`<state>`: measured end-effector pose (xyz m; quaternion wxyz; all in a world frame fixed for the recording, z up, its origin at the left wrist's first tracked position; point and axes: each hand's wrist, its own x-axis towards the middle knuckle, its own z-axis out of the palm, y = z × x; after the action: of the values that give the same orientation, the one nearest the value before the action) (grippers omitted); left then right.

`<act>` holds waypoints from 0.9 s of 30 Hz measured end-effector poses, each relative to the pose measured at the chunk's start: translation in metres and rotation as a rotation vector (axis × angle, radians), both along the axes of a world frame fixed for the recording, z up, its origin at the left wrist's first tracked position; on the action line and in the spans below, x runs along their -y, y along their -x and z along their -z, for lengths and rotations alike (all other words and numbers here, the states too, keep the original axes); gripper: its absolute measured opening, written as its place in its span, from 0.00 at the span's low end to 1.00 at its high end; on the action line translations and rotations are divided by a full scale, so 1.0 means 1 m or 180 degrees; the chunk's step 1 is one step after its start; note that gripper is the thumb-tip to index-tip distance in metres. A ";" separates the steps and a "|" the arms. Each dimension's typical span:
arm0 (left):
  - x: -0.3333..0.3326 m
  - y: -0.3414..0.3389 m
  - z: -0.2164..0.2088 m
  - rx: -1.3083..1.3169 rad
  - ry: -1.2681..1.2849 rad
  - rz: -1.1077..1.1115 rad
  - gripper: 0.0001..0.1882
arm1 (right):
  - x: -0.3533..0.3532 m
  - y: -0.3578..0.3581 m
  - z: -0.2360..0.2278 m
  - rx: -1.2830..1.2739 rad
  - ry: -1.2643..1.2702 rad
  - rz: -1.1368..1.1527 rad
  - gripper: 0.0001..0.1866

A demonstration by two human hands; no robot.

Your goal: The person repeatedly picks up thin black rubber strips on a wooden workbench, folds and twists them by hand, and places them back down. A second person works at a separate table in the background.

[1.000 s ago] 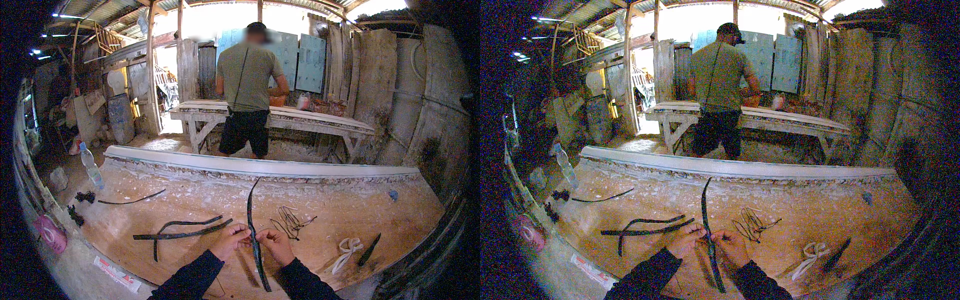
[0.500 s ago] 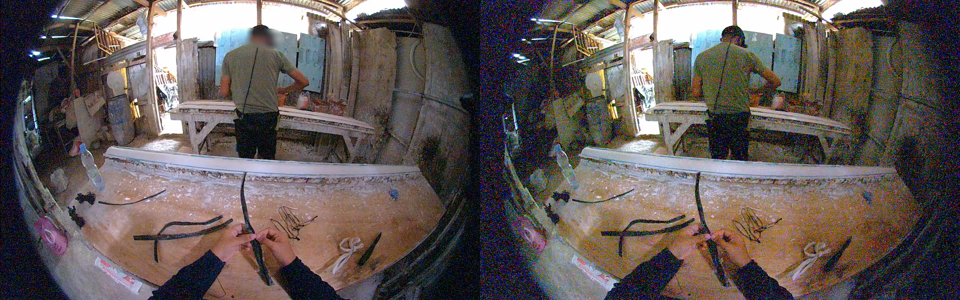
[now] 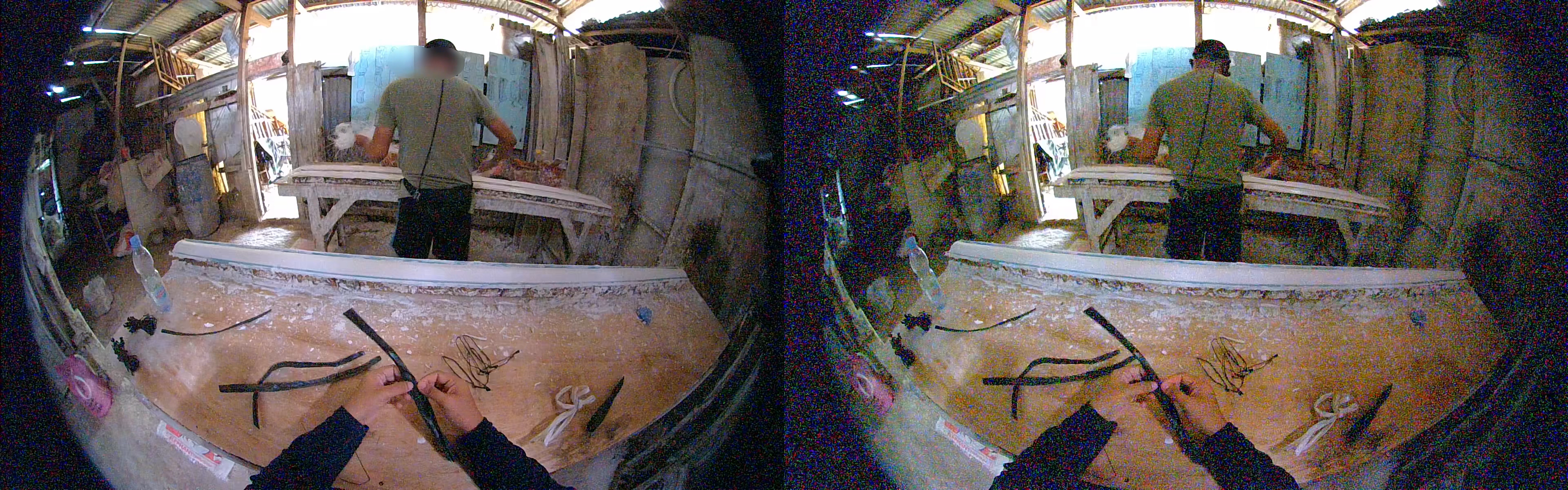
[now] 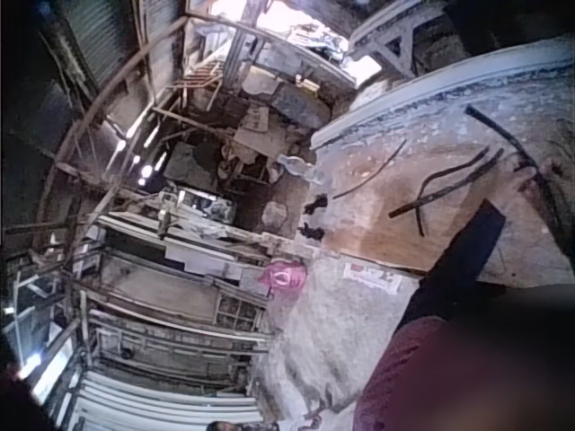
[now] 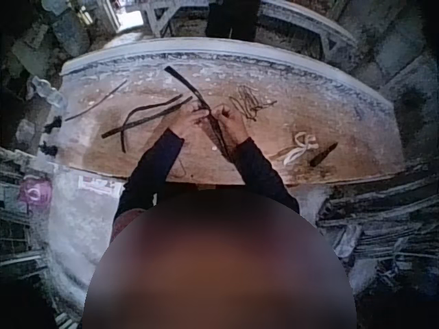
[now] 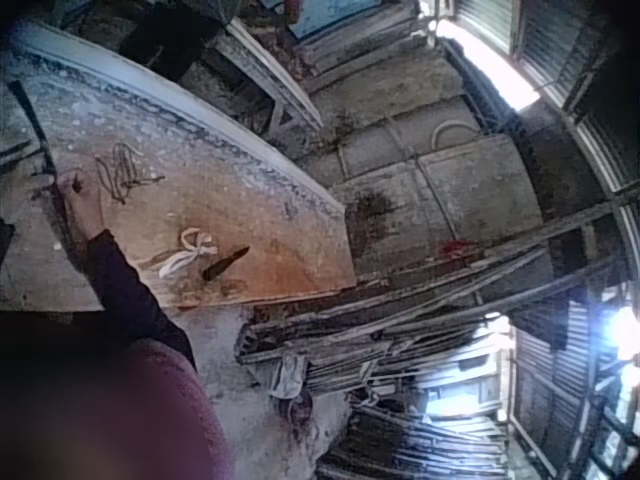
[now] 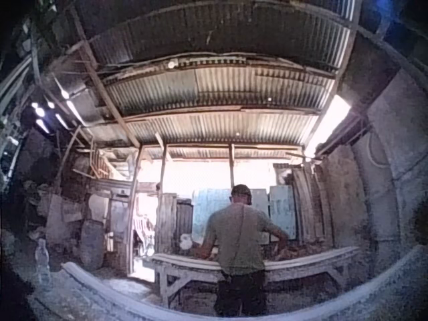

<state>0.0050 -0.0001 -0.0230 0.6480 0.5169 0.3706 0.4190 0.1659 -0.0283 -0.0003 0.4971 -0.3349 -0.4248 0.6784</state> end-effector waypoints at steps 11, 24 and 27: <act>0.002 -0.004 -0.007 0.0416 0.0360 -0.0510 0.07 | -0.018 -0.007 0.026 0.0350 -0.0336 0.0132 0.03; -0.002 -0.011 0.011 -0.0337 -0.0924 0.0117 0.09 | -0.005 0.002 0.008 -0.0013 -0.0056 0.0367 0.04; -0.001 -0.009 0.010 -0.0641 -0.0996 0.0086 0.09 | -0.007 0.000 0.009 0.0037 -0.0320 0.0462 0.04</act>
<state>0.0138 0.0010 -0.0329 0.5249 0.6556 0.3569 0.4090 0.1660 -0.0214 -0.0090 0.5587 -0.3433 -0.4359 0.6164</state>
